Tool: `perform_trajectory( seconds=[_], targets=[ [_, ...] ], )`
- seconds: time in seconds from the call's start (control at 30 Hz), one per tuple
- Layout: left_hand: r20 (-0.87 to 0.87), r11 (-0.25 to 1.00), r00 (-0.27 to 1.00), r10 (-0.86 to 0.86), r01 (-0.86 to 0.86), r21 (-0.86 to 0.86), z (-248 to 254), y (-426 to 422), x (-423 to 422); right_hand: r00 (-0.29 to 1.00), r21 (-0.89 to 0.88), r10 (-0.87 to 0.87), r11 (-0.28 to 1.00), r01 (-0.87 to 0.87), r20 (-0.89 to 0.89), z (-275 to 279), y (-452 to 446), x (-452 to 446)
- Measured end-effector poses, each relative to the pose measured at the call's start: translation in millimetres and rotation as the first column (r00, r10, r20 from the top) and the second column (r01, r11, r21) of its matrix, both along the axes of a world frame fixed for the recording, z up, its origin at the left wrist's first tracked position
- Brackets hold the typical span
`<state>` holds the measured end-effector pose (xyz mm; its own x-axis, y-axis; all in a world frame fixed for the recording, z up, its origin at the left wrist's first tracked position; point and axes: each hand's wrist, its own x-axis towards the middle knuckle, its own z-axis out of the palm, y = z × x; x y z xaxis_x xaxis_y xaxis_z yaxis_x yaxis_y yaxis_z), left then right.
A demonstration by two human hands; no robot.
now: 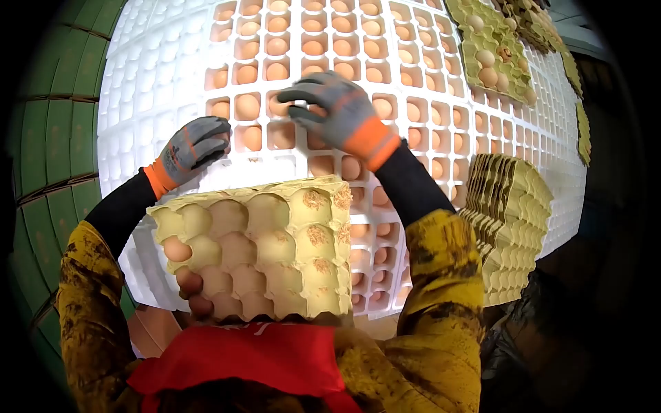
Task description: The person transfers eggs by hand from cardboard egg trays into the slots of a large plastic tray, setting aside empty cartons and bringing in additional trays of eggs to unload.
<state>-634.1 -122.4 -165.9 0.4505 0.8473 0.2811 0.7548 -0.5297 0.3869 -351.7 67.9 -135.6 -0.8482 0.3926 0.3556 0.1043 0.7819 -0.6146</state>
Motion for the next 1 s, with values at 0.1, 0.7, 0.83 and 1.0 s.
perform_trajectory(
  seconds=[0.1,0.7,0.83,1.0],
  targets=[
    [-0.067,0.999,0.998,0.011,-0.008,0.033,22.0,-2.2,-3.6,0.972,0.154,0.117,0.977,-0.15,0.206,-9.0,-2.3,-60.4],
    [0.339,0.656,0.564,0.753,-0.685,-0.316,128.2,-248.4,83.6,0.926,-0.4,-0.373,0.839,0.367,0.068,106.8,-140.2,75.4],
    [0.225,0.829,0.799,0.558,-0.524,-0.195,150.2,-273.1,113.5,0.993,-0.339,-0.05,0.937,0.083,0.106,138.0,-220.0,53.0],
    [-0.083,0.872,0.916,0.392,-0.398,-0.284,165.2,-295.8,143.3,1.0,-0.021,-0.021,1.0,0.02,-0.009,110.5,-245.2,-26.6]
  ],
)
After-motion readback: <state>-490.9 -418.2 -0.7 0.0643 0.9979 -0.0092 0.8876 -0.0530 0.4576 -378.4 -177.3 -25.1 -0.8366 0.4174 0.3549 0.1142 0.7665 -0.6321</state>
